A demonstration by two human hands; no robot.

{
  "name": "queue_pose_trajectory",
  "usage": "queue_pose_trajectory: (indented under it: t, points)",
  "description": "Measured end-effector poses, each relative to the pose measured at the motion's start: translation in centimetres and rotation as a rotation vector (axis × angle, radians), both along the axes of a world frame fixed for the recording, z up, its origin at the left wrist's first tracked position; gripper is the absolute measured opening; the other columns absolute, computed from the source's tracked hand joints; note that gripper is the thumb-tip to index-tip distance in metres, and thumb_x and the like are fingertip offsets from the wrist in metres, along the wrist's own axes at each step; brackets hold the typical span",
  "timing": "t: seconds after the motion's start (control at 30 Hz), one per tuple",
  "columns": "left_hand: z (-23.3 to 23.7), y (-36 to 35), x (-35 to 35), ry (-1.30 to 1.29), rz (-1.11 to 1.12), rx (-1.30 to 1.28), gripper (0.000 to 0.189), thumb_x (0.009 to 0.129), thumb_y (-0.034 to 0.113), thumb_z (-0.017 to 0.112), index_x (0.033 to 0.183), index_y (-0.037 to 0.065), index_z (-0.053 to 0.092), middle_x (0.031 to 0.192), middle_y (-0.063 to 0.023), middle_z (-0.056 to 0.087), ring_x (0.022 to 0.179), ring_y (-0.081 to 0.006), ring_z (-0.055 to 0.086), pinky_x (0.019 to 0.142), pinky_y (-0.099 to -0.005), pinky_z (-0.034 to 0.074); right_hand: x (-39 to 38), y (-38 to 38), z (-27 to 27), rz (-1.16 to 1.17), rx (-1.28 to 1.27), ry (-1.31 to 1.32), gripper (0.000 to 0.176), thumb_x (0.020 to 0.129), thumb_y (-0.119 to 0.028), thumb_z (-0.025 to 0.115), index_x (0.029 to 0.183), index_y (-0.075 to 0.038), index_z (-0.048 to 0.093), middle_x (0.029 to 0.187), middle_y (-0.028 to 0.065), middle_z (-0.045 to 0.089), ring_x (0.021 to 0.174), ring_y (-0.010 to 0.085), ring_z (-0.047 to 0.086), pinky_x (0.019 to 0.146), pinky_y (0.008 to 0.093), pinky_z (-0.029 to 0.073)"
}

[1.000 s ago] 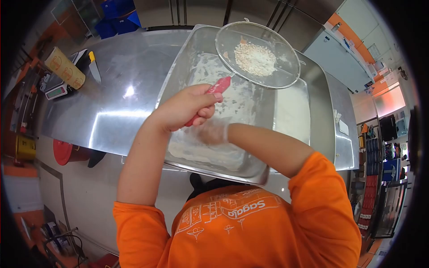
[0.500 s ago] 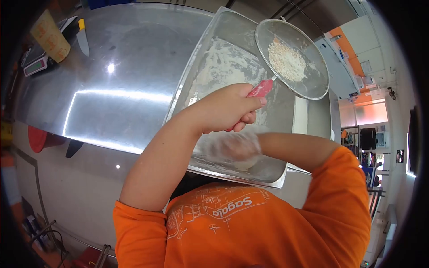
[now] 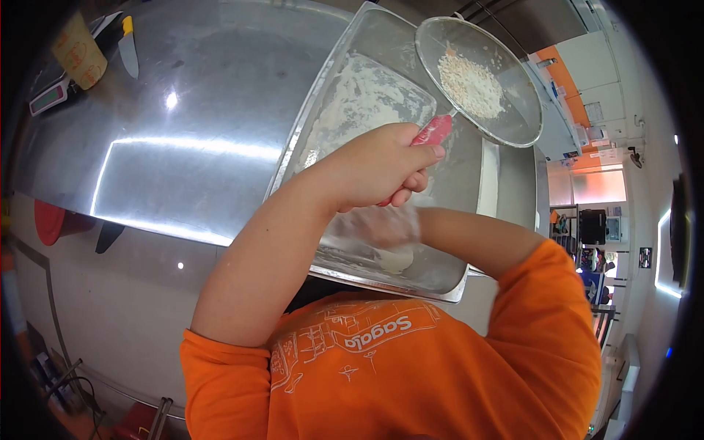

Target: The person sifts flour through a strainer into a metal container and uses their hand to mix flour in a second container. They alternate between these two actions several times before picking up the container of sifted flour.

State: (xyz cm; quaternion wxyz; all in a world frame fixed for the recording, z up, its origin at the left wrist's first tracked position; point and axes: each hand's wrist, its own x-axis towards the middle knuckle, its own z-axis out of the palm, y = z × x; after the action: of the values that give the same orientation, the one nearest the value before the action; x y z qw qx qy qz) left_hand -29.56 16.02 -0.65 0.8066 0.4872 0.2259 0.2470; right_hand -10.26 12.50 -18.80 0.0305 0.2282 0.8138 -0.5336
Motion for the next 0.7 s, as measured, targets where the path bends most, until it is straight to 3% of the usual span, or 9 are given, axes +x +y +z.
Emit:
queue_pose_trajectory:
  t: [0.07,0.33,0.37,0.43,0.47,0.57,0.6,0.67,0.7]
  points:
    - [0.1,-0.1,-0.2,0.003,0.034,-0.045,0.020,0.084,0.025,0.046,0.075,0.008,0.042,0.055,0.0036,0.039,0.040,-0.0043,0.035,0.037,-0.0171,0.026,-7.4,1.6,6.9,-0.147,0.289,-0.631,0.026,0.088,-0.015,0.030,0.103,-0.007,0.050,0.088,-0.0002,0.054,0.081,0.0121,0.052,0.072,0.0262,0.042]
    - [-0.4,-0.2,-0.1,-0.010,0.049,-0.012,0.019,0.084,0.025,0.047,0.076,0.008,0.042,0.055,0.0039,0.038,0.041,-0.0040,0.034,0.038,-0.0172,0.026,2.8,-3.9,1.6,0.033,0.106,0.045,0.038,0.092,-0.027,0.023,0.107,-0.002,0.047,0.079,0.0057,0.055,0.076,0.0104,0.052,0.062,0.0151,0.045]
    - [-0.3,-0.2,-0.1,-0.013,0.047,-0.018,0.019,0.084,0.025,0.047,0.076,0.008,0.042,0.055,0.0039,0.039,0.041,-0.0040,0.035,0.038,-0.0172,0.027,3.2,-3.6,2.8,0.037,0.110,0.037,0.038,0.092,-0.027,0.023,0.107,-0.002,0.047,0.079,0.0057,0.055,0.076,0.0104,0.052,0.062,0.0151,0.045]
    - [-0.3,-0.1,-0.3,-0.027,0.048,-0.008,0.019,0.084,0.025,0.047,0.076,0.008,0.042,0.055,0.0039,0.039,0.041,-0.0041,0.035,0.038,-0.0173,0.027,2.4,-3.3,8.1,-0.103,-0.203,0.050,0.030,0.083,-0.012,0.034,0.107,-0.006,0.050,0.098,0.0106,0.055,0.095,0.0195,0.050,0.082,0.0307,0.038]
    - [-0.3,-0.1,-0.4,-0.031,0.044,0.002,0.019,0.084,0.025,0.047,0.076,0.008,0.042,0.055,0.0039,0.039,0.041,-0.0042,0.035,0.038,-0.0173,0.026,-0.5,-1.9,10.8,-0.240,-0.287,-0.320,0.029,0.083,-0.012,0.033,0.104,-0.005,0.052,0.091,0.0122,0.054,0.093,0.0199,0.050,0.081,0.0300,0.039]
    - [-0.5,-0.5,-0.5,-0.008,0.076,-0.009,0.019,0.084,0.025,0.047,0.076,0.008,0.042,0.054,0.0040,0.038,0.041,-0.0042,0.035,0.038,-0.0174,0.026,-3.2,-0.6,7.8,-0.608,-0.363,-0.429,0.027,0.083,-0.011,0.034,0.099,-0.004,0.054,0.086,0.0136,0.055,0.089,0.0205,0.052,0.079,0.0292,0.040]
    - [-0.5,-0.6,-0.4,-0.004,0.076,-0.009,0.019,0.084,0.025,0.047,0.076,0.008,0.042,0.054,0.0040,0.038,0.041,-0.0042,0.035,0.038,-0.0174,0.026,-3.7,-0.8,8.8,-0.607,-0.364,-0.425,0.027,0.083,-0.011,0.034,0.099,-0.004,0.054,0.086,0.0136,0.055,0.089,0.0205,0.052,0.079,0.0292,0.040]
    - [-0.5,-0.3,-0.3,-0.010,0.091,-0.009,0.019,0.084,0.025,0.047,0.075,0.008,0.042,0.054,0.0041,0.038,0.041,-0.0042,0.035,0.038,-0.0176,0.026,-4.8,-0.9,11.3,-0.049,-0.014,-0.657,0.025,0.083,-0.011,0.034,0.099,-0.005,0.052,0.088,0.0124,0.054,0.089,0.0198,0.051,0.077,0.0290,0.040]
    - [-0.5,-0.3,-0.3,-0.012,0.088,-0.015,0.019,0.084,0.025,0.047,0.075,0.008,0.042,0.054,0.0041,0.038,0.041,-0.0042,0.035,0.038,-0.0176,0.026,-4.1,-1.8,11.4,-0.050,-0.021,-0.658,0.025,0.083,-0.011,0.034,0.099,-0.005,0.052,0.088,0.0124,0.054,0.089,0.0198,0.051,0.077,0.0290,0.040]
